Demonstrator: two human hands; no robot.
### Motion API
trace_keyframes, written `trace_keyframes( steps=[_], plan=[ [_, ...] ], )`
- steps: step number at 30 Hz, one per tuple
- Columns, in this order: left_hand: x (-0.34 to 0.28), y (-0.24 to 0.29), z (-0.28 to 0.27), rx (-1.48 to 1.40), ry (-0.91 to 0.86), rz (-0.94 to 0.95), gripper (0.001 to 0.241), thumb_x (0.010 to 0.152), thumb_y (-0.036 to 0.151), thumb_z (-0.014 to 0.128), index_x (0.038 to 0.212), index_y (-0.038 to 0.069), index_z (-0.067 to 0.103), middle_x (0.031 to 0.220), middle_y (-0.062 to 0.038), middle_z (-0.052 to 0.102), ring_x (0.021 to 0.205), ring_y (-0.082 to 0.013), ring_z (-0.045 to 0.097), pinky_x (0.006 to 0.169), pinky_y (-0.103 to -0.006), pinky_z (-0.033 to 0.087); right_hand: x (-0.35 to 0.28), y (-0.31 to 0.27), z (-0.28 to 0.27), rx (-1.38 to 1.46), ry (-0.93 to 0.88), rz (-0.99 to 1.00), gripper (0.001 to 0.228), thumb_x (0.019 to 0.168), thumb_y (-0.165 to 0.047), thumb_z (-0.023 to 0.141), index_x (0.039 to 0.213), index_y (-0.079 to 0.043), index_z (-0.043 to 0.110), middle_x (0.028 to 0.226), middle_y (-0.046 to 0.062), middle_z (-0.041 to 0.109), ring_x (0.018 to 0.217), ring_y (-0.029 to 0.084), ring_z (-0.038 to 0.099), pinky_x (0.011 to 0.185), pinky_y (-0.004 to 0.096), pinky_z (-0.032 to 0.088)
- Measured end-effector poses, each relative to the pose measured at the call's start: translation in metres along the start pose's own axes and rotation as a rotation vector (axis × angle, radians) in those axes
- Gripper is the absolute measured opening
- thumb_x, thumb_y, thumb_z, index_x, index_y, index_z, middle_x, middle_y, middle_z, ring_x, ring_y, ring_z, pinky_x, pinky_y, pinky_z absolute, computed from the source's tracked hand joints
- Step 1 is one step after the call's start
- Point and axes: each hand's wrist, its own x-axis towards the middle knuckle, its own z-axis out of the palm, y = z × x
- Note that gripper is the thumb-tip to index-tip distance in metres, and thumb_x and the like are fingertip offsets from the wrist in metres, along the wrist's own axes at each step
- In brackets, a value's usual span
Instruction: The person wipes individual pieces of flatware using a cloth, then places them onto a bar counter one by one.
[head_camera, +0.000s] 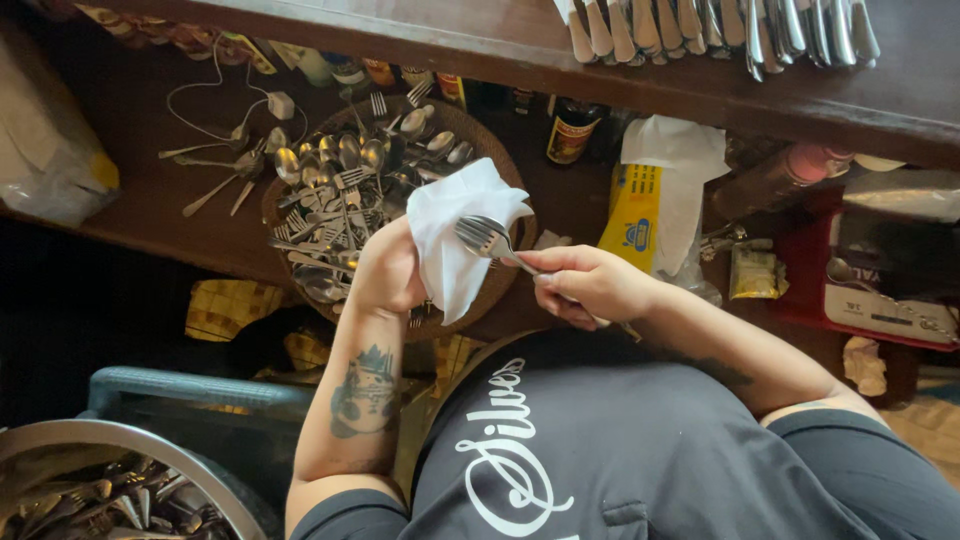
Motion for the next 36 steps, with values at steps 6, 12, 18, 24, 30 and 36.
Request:
trace_keyframes(
  steps=[6, 12, 18, 24, 30, 36],
  plan=[
    [0.011, -0.007, -0.019, 0.183, 0.111, -0.088, 0.029, 0.098, 0.006, 0.065, 0.122, -0.011, 0.067, 0.105, -0.012, 0.074, 0.086, -0.0162, 0.071, 0.078, -0.0305, 0.057, 0.007, 0.011, -0.002, -0.013, 0.015, -0.003, 0.053, 0.100, -0.010, 0.041, 0.153, -0.010, 0.045, 0.072, 0.002, 0.053, 0.047, 0.009, 0.047, 0.041, 0.024, 0.041],
    [0.009, -0.001, 0.032, 0.695, 0.134, -0.090, 0.037, 0.092, -0.001, 0.055, 0.125, -0.002, 0.074, 0.096, -0.002, 0.073, 0.075, -0.0054, 0.063, 0.065, -0.0204, 0.049, 0.013, 0.041, 0.015, -0.045, 0.006, -0.138, 0.041, 0.098, -0.013, 0.047, 0.139, -0.012, 0.046, 0.085, 0.005, 0.068, 0.064, 0.012, 0.061, 0.060, 0.027, 0.051],
    [0.003, -0.008, 0.072, 0.880, -0.030, 0.047, 0.046, 0.097, 0.004, 0.065, 0.143, 0.001, 0.059, 0.114, 0.000, 0.075, 0.098, -0.0017, 0.064, 0.089, -0.0185, 0.052, -0.006, 0.003, -0.001, -0.876, 0.454, -0.754, 0.027, 0.076, -0.020, 0.086, 0.093, -0.011, 0.067, 0.093, 0.008, 0.069, 0.087, 0.022, 0.067, 0.078, 0.034, 0.053],
    [0.002, 0.001, 0.111, 1.177, -0.136, 0.101, 0.088, 0.093, 0.008, 0.070, 0.164, 0.017, 0.020, 0.128, -0.005, 0.068, 0.089, -0.0035, 0.061, 0.086, -0.0205, 0.053, -0.031, -0.077, -0.010, -1.072, 0.259, -1.047, 0.037, 0.071, -0.009, 0.084, 0.104, -0.004, 0.067, 0.108, 0.009, 0.070, 0.107, 0.034, 0.058, 0.096, 0.046, 0.046],
    [-0.009, 0.008, 0.120, 1.098, -0.058, 0.035, 0.087, 0.094, 0.008, 0.065, 0.166, 0.022, 0.018, 0.105, -0.007, 0.082, 0.092, -0.0046, 0.071, 0.088, -0.0236, 0.056, -0.043, -0.088, -0.023, -1.001, 0.352, -0.966, 0.022, 0.090, -0.004, 0.083, 0.105, -0.015, 0.072, 0.104, -0.005, 0.072, 0.102, 0.017, 0.067, 0.109, 0.039, 0.051],
    [-0.010, 0.009, 0.122, 1.217, -0.101, 0.009, 0.093, 0.089, 0.009, 0.065, 0.165, 0.024, 0.014, 0.105, -0.009, 0.082, 0.091, -0.0085, 0.075, 0.087, -0.0246, 0.057, -0.036, -0.087, -0.015, -1.163, 0.081, -0.944, 0.027, 0.074, -0.005, 0.084, 0.096, -0.010, 0.071, 0.095, 0.004, 0.069, 0.101, 0.026, 0.067, 0.109, 0.051, 0.045]
  ],
)
